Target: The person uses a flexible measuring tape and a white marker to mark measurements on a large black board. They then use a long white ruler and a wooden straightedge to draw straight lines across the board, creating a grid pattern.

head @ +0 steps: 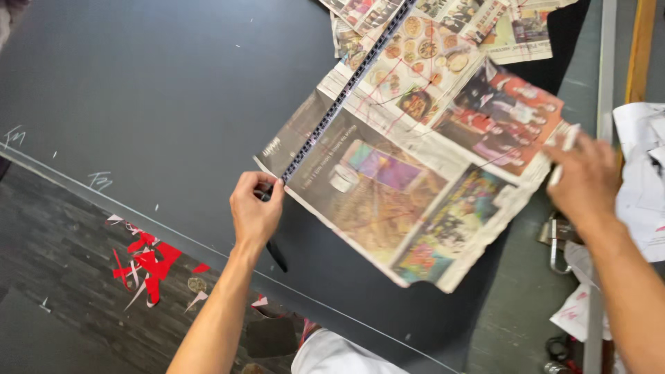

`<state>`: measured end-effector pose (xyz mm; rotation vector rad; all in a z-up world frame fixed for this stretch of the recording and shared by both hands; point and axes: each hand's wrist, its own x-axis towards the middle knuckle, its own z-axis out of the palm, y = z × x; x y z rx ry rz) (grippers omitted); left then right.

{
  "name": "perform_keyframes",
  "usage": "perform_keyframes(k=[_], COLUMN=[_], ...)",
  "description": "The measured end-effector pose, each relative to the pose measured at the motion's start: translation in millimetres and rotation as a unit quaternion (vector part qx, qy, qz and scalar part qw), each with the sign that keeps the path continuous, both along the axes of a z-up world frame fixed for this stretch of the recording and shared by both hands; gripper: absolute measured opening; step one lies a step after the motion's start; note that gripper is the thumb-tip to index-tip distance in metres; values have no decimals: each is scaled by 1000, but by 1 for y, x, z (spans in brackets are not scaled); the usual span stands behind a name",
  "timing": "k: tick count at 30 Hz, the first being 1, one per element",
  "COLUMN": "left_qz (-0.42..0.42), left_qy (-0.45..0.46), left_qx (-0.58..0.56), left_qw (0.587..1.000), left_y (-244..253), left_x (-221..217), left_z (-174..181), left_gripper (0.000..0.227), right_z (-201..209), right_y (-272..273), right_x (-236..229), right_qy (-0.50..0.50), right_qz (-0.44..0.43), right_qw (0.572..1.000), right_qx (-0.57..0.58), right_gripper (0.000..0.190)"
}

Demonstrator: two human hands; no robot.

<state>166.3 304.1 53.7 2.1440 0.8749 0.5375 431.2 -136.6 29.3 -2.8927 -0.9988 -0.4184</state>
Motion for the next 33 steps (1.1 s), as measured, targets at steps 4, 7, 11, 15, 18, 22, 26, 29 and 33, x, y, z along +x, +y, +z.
perform_keyframes(k=[4, 7, 11, 15, 18, 22, 26, 29, 33], left_qz=[-16, -29, -120, -225, -277, -371, -472, -504, -525], left_qy=[30, 73, 142, 197, 187, 137, 54, 22, 11], left_qx=[-3, -54, -115, -106, -66, 25, 118, 168, 203], left_qw=[999, 995, 976, 948, 940, 918, 872, 847, 826], left_y=[68, 115, 169, 210, 233, 235, 230, 246, 281], left_x=[10, 6, -9, -17, -6, 48, 119, 167, 216], left_z=[-28, -37, -33, -17, -9, -12, -29, -44, -63], left_gripper=[14, 16, 13, 12, 12, 15, 13, 11, 10], right_z=[4, -21, -70, -82, -79, -79, -72, -61, -45], right_y=[50, 132, 256, 322, 346, 389, 398, 370, 314], right_x=[-10, -30, -54, -61, -77, -100, -123, -150, -197], right_qy=[52, 87, 279, 437, 397, 415, 485, 505, 459], right_qz=[-5, 8, -43, -237, -271, -226, -252, -237, -251], right_qw=[993, 979, 842, 465, 469, 479, 552, 640, 696], right_qx=[109, 183, 459, 733, 741, 740, 630, 528, 491], right_gripper=[32, 37, 36, 30, 23, 19, 31, 35, 34])
